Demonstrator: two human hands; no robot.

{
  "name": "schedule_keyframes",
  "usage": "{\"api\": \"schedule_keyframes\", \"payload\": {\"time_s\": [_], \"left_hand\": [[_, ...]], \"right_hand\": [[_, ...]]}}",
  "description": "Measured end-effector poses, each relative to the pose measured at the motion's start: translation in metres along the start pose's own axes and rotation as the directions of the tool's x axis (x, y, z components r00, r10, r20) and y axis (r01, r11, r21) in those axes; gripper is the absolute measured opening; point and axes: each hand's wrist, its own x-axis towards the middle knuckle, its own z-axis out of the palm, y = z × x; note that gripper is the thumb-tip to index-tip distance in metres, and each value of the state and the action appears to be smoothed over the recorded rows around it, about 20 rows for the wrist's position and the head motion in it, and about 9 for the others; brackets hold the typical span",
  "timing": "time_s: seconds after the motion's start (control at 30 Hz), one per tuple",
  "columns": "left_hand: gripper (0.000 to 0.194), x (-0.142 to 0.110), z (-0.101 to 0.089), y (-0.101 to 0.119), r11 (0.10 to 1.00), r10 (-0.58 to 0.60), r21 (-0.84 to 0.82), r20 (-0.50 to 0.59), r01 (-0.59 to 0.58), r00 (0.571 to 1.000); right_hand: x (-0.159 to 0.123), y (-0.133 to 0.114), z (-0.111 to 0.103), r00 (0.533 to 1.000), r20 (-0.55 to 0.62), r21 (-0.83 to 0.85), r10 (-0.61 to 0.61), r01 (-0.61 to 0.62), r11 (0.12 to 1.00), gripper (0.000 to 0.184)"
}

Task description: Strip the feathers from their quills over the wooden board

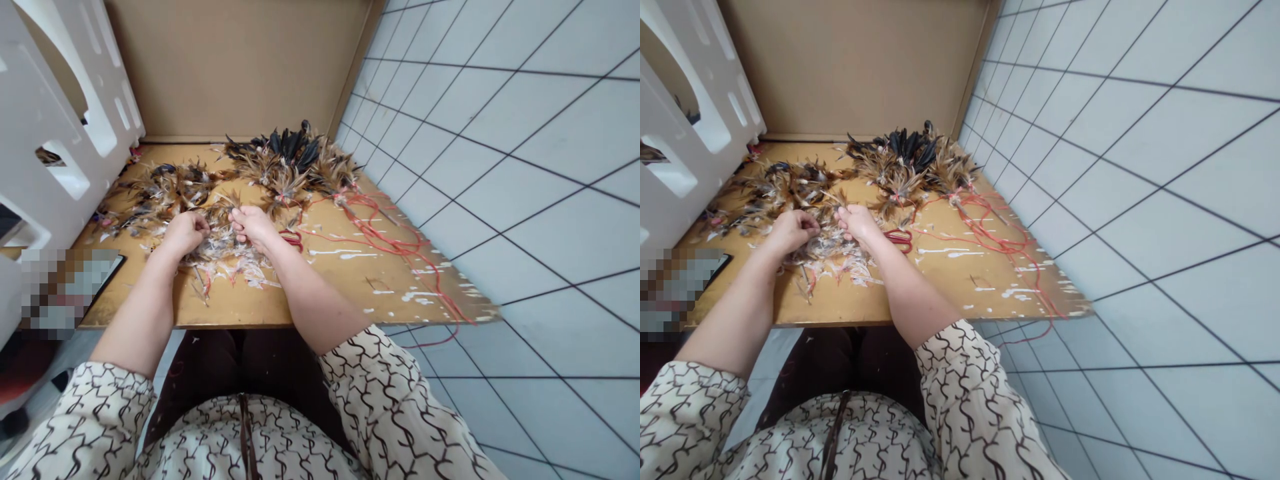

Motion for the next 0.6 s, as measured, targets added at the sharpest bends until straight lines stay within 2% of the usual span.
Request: {"api": "schedule_keyframes", "payload": {"time_s": [0.13, 0.23, 0.33, 0.43, 0.5, 0.6], "left_hand": [[0.005, 0.001, 0.000, 0.003, 0.946, -0.051, -0.322, -0.087, 0.021, 0.995], [0.008, 0.002, 0.000, 0.004, 0.838, -0.099, -0.545, -0.126, 0.014, 0.987], [0.009, 0.004, 0.001, 0.006, 0.718, -0.115, -0.696, -0.091, 0.019, 0.989], [0.011, 0.004, 0.004, 0.008, 0.639, -0.095, -0.769, -0.039, 0.031, 0.995], [0.012, 0.003, 0.007, 0.011, 0.627, -0.078, -0.779, -0.033, 0.024, 0.996], [0.011, -0.001, 0.015, 0.018, 0.638, -0.057, -0.770, -0.080, -0.025, 0.995]], "right_hand": [[0.000, -0.001, 0.001, 1.000, -0.010, 0.012, -0.002, 0.003, 1.000, 0.027], [-0.001, -0.001, 0.002, 1.000, -0.005, 0.028, 0.001, -0.001, 1.000, 0.027], [-0.001, 0.000, 0.003, 1.000, -0.014, 0.035, 0.008, -0.008, 0.999, 0.028], [0.001, 0.001, 0.006, 0.998, -0.065, 0.009, 0.021, -0.020, 1.000, 0.028], [0.002, 0.001, 0.007, 0.995, -0.099, -0.021, 0.032, -0.034, 0.999, 0.028], [0.001, 0.001, 0.010, 0.994, -0.095, -0.033, 0.050, -0.053, 0.998, 0.028]]}}
